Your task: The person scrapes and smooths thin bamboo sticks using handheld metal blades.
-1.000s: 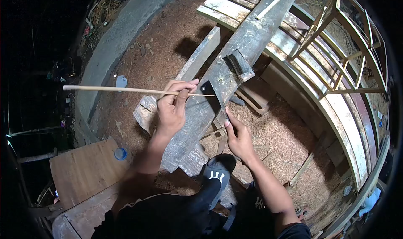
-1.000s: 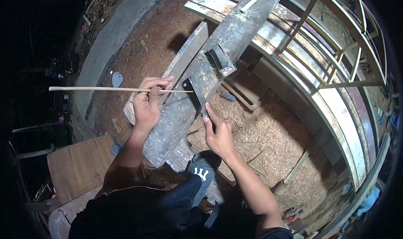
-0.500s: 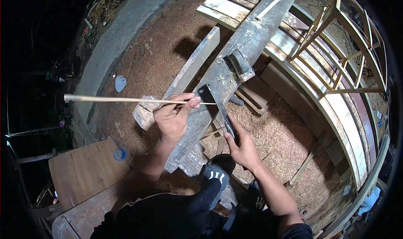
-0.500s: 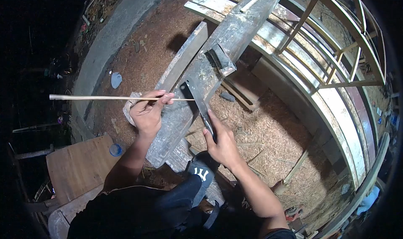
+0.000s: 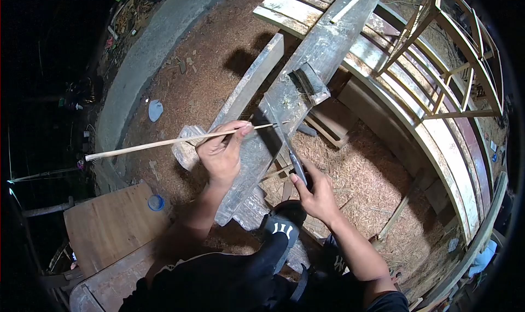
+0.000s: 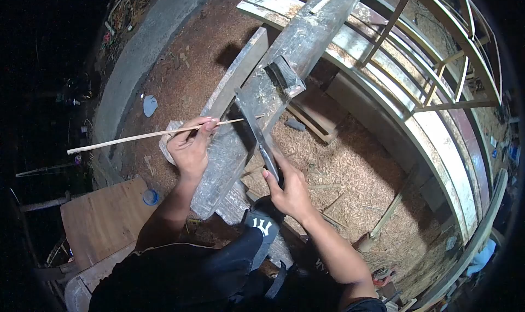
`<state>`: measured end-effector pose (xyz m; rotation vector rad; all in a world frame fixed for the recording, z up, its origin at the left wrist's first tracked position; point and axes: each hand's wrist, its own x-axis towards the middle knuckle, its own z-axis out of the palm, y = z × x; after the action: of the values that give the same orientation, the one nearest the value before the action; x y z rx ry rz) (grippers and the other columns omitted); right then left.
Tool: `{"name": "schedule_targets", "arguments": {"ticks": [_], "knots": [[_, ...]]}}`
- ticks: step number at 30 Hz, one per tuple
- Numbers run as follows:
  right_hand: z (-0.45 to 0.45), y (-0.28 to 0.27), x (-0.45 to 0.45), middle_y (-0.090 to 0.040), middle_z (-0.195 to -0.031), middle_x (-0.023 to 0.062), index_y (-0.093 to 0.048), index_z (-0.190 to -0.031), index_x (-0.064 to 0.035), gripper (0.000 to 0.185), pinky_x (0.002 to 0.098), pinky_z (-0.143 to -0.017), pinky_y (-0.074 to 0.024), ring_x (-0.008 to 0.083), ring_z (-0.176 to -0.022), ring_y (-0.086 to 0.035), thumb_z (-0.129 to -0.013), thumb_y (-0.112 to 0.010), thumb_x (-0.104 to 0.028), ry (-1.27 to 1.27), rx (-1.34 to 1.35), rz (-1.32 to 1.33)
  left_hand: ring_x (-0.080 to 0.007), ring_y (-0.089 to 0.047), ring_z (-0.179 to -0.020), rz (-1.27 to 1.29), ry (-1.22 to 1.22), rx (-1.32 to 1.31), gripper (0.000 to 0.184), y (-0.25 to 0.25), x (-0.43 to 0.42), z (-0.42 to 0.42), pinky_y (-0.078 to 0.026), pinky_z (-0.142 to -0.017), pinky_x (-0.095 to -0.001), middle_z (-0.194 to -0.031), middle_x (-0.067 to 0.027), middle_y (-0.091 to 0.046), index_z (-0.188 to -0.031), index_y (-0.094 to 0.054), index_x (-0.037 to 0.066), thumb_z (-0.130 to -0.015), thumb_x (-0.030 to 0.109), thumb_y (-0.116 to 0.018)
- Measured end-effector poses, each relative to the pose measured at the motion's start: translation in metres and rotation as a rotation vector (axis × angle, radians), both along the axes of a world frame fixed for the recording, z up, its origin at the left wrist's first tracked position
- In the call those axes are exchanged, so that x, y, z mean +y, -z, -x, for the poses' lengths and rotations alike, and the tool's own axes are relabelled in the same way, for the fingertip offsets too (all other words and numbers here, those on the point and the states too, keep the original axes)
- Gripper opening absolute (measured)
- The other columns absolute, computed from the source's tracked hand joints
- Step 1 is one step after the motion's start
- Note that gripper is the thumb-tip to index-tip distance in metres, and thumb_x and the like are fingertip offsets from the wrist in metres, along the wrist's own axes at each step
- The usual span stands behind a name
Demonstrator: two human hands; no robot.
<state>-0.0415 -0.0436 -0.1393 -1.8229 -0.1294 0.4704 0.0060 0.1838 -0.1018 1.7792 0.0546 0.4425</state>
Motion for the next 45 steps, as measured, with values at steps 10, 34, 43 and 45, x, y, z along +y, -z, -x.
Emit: {"name": "schedule_targets", "arguments": {"ticks": [10, 34, 43, 45], "knots": [[0.001, 0.002, 0.014, -0.065, -0.115, 0.0319, -0.043, -0.151, -0.0045, 0.05, 0.0448, -0.093, -0.0516, 0.0421, -0.103, -0.069, -0.103, -0.052, -0.014, 0.029, -0.178, -0.053, -0.0229, -0.072, -0.087, 0.092, -0.046, 0.017, 0.016, 0.004, -0.006, 0.01, -0.062, -0.081, -0.0339, -0.097, -0.0177, -0.072, -0.107, -0.067, -0.013, -0.094, -0.003, -0.068], [0.005, 0.016, 0.014, -0.066, -0.113, 0.0341, -0.043, -0.151, -0.0046, 0.048, 0.0466, -0.093, -0.0524, 0.0432, -0.102, -0.07, -0.105, -0.049, -0.017, 0.115, -0.103, -0.067, -0.0212, -0.072, -0.085, -0.003, -0.045, 0.022, 0.014, 0.002, -0.008, 0.013, -0.06, -0.081, -0.0316, -0.098, -0.018, -0.072, -0.106, -0.067, -0.012, -0.094, -0.005, -0.067], [0.01, -0.004, 0.008, -0.065, -0.119, 0.0325, -0.046, -0.149, -0.0034, 0.047, 0.0467, -0.088, -0.0536, 0.045, -0.102, -0.069, -0.103, -0.051, -0.014, 0.038, 0.068, -0.095, -0.0209, -0.072, -0.087, -0.096, 0.004, 0.013, 0.015, -0.001, -0.01, 0.013, -0.06, -0.083, -0.0318, -0.1, -0.0187, -0.072, -0.107, -0.067, -0.012, -0.094, -0.004, -0.067], [0.011, 0.007, 0.01, -0.064, -0.121, 0.0324, -0.046, -0.148, -0.0023, 0.046, 0.0468, -0.089, -0.0531, 0.0449, -0.104, -0.068, -0.104, -0.05, -0.015, 0.044, 0.02, -0.116, -0.0211, -0.072, -0.087, -0.085, 0.004, 0.025, 0.015, -0.001, -0.011, 0.012, -0.06, -0.083, -0.0319, -0.101, -0.0189, -0.072, -0.107, -0.067, -0.012, -0.095, -0.004, -0.067]]}}
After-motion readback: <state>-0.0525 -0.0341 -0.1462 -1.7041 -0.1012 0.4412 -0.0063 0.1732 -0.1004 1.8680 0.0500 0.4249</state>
